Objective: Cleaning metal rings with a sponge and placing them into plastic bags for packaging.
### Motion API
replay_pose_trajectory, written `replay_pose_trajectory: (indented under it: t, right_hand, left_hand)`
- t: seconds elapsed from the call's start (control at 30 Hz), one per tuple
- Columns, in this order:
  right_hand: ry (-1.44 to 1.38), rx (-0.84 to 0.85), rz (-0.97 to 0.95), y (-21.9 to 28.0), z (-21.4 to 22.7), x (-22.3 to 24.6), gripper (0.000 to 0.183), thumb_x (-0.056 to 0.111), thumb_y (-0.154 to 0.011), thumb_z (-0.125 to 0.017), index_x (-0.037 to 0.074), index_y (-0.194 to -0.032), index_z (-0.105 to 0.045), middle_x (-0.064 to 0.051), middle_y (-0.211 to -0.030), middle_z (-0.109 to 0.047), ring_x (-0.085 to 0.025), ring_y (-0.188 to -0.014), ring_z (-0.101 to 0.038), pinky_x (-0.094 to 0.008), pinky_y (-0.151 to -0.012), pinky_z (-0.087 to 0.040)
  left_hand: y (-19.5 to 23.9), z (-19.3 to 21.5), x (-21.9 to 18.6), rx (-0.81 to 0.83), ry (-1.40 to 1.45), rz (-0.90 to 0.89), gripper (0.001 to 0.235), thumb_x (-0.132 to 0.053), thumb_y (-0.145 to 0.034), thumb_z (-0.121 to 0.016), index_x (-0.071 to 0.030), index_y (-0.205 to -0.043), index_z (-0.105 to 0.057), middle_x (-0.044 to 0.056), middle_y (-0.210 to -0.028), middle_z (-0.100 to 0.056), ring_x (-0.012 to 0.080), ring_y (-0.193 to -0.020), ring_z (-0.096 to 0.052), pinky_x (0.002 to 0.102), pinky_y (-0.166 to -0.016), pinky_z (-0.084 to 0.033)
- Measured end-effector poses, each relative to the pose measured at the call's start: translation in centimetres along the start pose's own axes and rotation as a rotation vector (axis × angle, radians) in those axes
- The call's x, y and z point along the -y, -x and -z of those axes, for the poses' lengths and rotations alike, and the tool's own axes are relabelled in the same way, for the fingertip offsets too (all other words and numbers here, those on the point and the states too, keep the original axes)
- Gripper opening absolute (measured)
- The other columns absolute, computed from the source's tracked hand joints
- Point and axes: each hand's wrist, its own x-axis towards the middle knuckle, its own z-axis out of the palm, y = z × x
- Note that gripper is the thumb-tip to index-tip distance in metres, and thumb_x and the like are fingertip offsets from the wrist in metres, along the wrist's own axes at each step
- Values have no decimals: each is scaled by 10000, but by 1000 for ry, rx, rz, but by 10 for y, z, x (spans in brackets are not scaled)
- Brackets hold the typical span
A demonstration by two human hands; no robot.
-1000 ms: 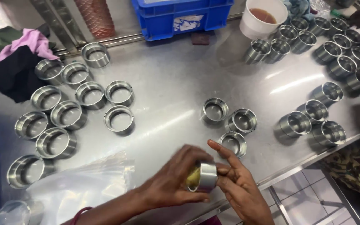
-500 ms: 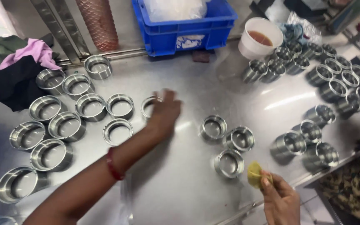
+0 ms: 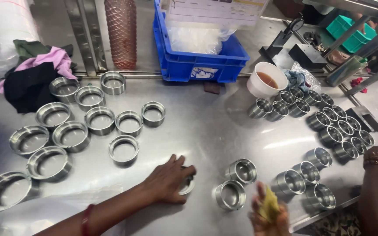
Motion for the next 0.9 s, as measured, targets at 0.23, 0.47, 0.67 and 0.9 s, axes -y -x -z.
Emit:
replay_pose_trajectory:
  t: [0.23,0.47,0.67,0.9]
  right_hand:
    - [-136,-214,-457,6,-27,-93,179,136,-1005,-705,54,-1160,-666,-336,-1359,-562,-459,-1156,-629,-387,-805,-613]
    - [727,-139,-249,-6,-45,-82,131,100,-789,-821,41,-855,-725,-190,-1190,-714,-356,-1229,-668,-519,-1045,-510]
    - [764,-153,-171,-10,-48,-77,143,107,-882,-788,6,-973,-741,-198,-1077,-705,-307,-1001,-709,-449,-832,-592]
    - [1084,-482,-265,-29,-110,-102,530,151,-964,-646,53,-1471,-527,-258,-965,-760,-260,-714,-720,-305,-543,-536]
  left_hand:
    - [69,2,16,-55,18,94,702,-292,-616,-815,-236,-1266,-556,91,-1162,-495,299,-1126,-481,464,-840,-554]
    - [80,-2,24,-87,27,107,678,-300,-615,-784,-233,-1249,-554,71,-1132,-483,274,-1092,-473,450,-827,-552]
    - [82,0,25,-89,34,106,666,-317,-633,-781,-223,-1253,-556,84,-1137,-481,282,-1090,-476,462,-817,-551]
    - [67,-10,33,-207,643,233,793,-593,-698,-791,-103,-1257,-514,197,-1030,-604,268,-788,-618,392,-628,-533]
